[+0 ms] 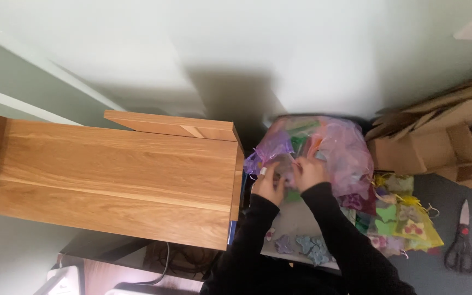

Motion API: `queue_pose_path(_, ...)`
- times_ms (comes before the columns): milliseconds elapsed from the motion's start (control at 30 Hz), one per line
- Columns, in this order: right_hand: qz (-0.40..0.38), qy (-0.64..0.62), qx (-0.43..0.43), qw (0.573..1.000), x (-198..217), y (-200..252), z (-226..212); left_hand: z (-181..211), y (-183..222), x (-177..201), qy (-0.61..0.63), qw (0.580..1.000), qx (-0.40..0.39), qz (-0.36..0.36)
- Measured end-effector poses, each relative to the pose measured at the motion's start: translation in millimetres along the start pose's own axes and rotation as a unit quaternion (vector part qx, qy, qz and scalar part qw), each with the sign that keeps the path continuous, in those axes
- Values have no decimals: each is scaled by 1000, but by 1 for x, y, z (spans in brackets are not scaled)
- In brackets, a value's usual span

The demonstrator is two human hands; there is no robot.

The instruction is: The person places individual heart-shaped wax melts into small mesh bags, pulls the drawstrings tight, and sets the completed bags onto a work surface.

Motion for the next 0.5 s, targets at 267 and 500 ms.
queue_pose_path(267, -28, -28, -145, 989, 50, 49, 22, 68, 59, 33, 16, 970, -238, 44)
queue_pose_path(500, -16, -249, -256, 934, 65, 93, 11, 51, 102, -3, -31, 978, -198, 56)
Point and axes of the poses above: each hand's wrist, its own y-axis away from the middle knuckle, its own x-axis out of the back of the hand, z = x × y, the point moved 5 cm from there along -y, towards the middle knuckle, and after that the axes turned 12 degrees about -y, right-handed, at the moved point
